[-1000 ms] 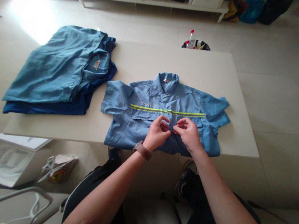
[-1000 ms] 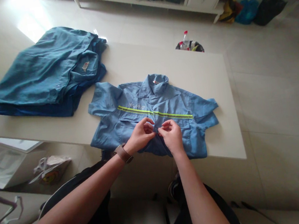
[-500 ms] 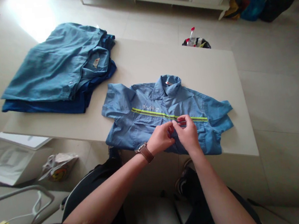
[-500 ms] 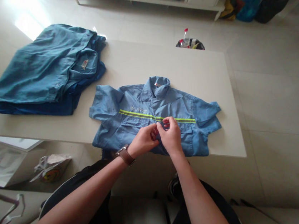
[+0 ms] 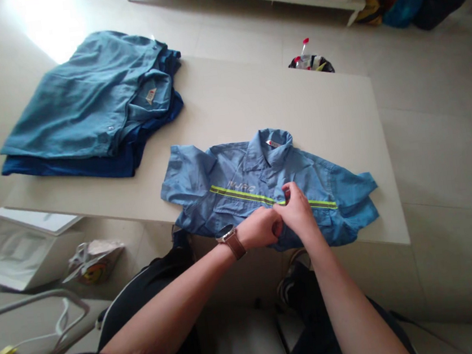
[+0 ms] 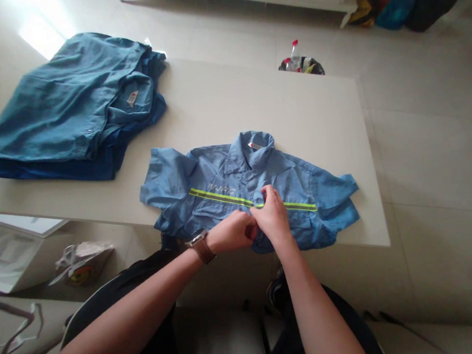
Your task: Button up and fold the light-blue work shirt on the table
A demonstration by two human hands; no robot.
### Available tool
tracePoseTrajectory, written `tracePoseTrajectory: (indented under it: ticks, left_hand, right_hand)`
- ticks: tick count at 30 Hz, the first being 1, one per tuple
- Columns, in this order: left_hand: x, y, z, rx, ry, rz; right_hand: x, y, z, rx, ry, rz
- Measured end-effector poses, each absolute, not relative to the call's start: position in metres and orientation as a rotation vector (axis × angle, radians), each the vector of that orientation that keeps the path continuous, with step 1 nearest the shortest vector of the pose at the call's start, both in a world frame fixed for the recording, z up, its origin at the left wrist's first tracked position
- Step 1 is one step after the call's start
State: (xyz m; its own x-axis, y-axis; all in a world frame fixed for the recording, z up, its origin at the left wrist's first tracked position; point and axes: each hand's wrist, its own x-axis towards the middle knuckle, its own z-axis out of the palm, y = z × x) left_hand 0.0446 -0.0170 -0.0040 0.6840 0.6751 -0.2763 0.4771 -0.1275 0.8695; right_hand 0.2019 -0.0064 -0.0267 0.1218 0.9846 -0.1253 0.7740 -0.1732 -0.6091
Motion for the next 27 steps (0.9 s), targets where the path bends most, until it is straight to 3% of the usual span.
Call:
tracePoseTrajectory:
  ticks: [9,17,27]
  left_hand:
    - [0.040,-0.009,-0.006,1.754,0.958,0.202]
    - [0.045,0.007,-0.030,1.751,1.403,0.486]
    - [0.073,0.005,-0.033,1.886,1.569,0.388]
  right_hand:
    - [0.202,-0.004,-0.004,-1.994,-1.545,0.730]
    - [0.207,-0.006,-0.002,-1.890,-1.488,0.754]
    - [0.206,-0.005,0.005,-1.889,-1.493,0.797]
